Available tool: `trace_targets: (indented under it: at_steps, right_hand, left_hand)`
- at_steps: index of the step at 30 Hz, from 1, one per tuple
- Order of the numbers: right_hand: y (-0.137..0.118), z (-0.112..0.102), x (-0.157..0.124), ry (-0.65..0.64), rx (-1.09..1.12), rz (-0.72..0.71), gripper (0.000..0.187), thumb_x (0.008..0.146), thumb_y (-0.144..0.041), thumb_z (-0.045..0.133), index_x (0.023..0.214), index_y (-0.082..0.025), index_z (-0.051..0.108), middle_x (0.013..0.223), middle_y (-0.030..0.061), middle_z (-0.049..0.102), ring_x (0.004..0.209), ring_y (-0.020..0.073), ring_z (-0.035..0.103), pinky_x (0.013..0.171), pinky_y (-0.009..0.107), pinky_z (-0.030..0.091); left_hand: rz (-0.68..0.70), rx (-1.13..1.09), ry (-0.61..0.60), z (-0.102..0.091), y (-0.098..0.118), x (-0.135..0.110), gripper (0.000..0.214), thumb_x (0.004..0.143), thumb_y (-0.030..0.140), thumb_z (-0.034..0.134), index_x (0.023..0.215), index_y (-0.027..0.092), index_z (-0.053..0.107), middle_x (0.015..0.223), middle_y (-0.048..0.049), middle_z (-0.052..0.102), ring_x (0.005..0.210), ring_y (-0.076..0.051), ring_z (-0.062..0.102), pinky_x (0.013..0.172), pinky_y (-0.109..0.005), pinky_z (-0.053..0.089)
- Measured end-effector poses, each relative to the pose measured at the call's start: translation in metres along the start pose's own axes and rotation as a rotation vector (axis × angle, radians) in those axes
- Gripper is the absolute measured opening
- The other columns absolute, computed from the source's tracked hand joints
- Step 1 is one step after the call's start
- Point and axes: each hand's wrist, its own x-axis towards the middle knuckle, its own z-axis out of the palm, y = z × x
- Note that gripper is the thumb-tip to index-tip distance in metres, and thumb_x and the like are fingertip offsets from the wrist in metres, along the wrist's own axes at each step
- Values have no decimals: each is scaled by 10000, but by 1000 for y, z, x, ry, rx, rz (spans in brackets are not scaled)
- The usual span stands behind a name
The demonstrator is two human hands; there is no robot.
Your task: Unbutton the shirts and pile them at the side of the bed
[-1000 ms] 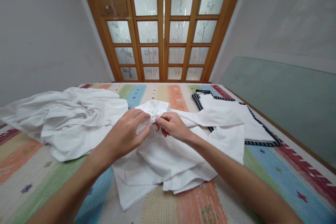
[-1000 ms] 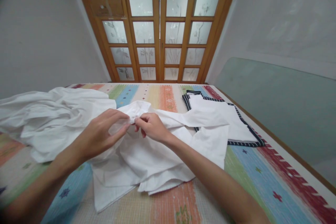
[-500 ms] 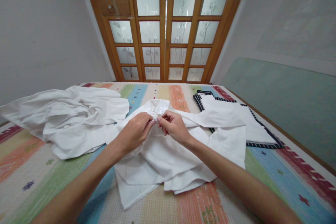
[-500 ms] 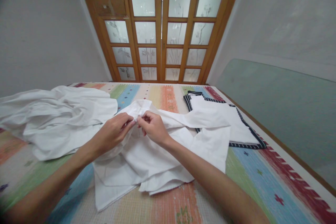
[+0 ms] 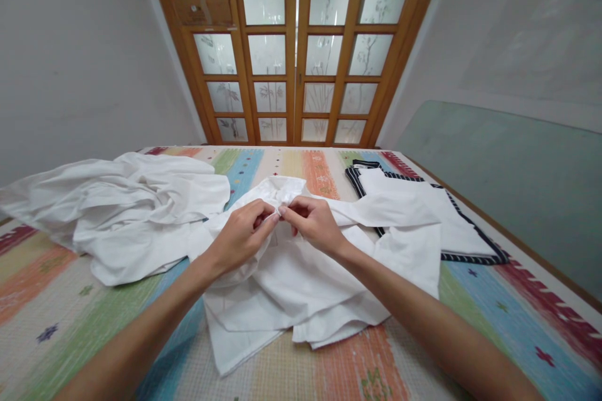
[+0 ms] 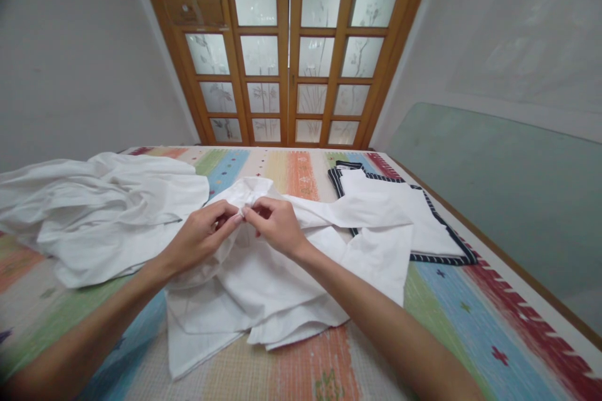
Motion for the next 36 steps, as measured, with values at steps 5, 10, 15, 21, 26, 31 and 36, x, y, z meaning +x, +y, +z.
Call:
trace_targets:
  at_steps: [5, 10, 15, 21, 26, 31, 36]
  right_hand:
    - [1, -4, 2, -70, 31, 58, 294, 817, -437, 634, 694, -173, 592, 524, -28, 552, 424, 93, 484, 403, 195, 361]
    - [-5, -8, 4, -75, 11, 57, 276, 784, -401, 668, 654, -170, 590, 509, -39, 530, 430, 84, 462, 423, 195, 361]
    - [-10, -7, 4, -98, 14, 135, 267, 777, -369, 644, 614, -169, 577, 481, -40, 512, 424, 84, 453, 426, 197, 354]
    - [-10, -6, 3, -101, -2, 167, 278, 777, -385, 647, 622, -159, 596, 460, -43, 501, 410, 81, 444, 422, 195, 346]
    - [-6, -2, 2, -107, 31, 172, 309, 792, -420, 637, 624, -168, 575, 474, -44, 500, 405, 81, 427, 434, 207, 349]
    - [-4, 0, -1, -77, -115, 44, 342, 835, -453, 598, 637, -182, 532, 532, -33, 501, 493, 100, 439, 487, 216, 330]
    - [-10, 1, -2, -41, -288, -106, 366, 881, -425, 538, 612, -192, 451, 567, -28, 477, 558, 110, 437, 548, 233, 316]
  left_hand:
    - [-25, -41, 8, 1, 1, 1, 271, 931, 360, 507, 784, 159, 614, 676, 4, 576, 584, -108, 469, 546, -223, 374]
    - [2, -14, 9, 2, 0, 0, 236, 918, 319, 521, 798, 155, 641, 631, 15, 562, 549, -99, 445, 527, -214, 348]
    - [28, 51, 24, 3, 0, -2, 178, 882, 268, 548, 789, 156, 650, 557, 50, 488, 500, -83, 402, 504, -206, 308]
    - [64, 98, 97, 5, 3, -3, 161, 844, 238, 547, 729, 166, 634, 515, 68, 411, 470, -76, 352, 485, -200, 290]
    - [68, 103, 159, 7, 3, -4, 164, 815, 233, 562, 676, 169, 624, 491, 82, 343, 443, -67, 317, 469, -199, 281]
    - [72, 88, 250, 12, 1, -5, 183, 792, 213, 576, 614, 169, 584, 474, 90, 279, 433, -59, 273, 448, -193, 252]
    - [62, 84, 298, 18, 2, -8, 237, 785, 214, 591, 558, 172, 541, 460, 90, 258, 426, -57, 240, 432, -196, 240]
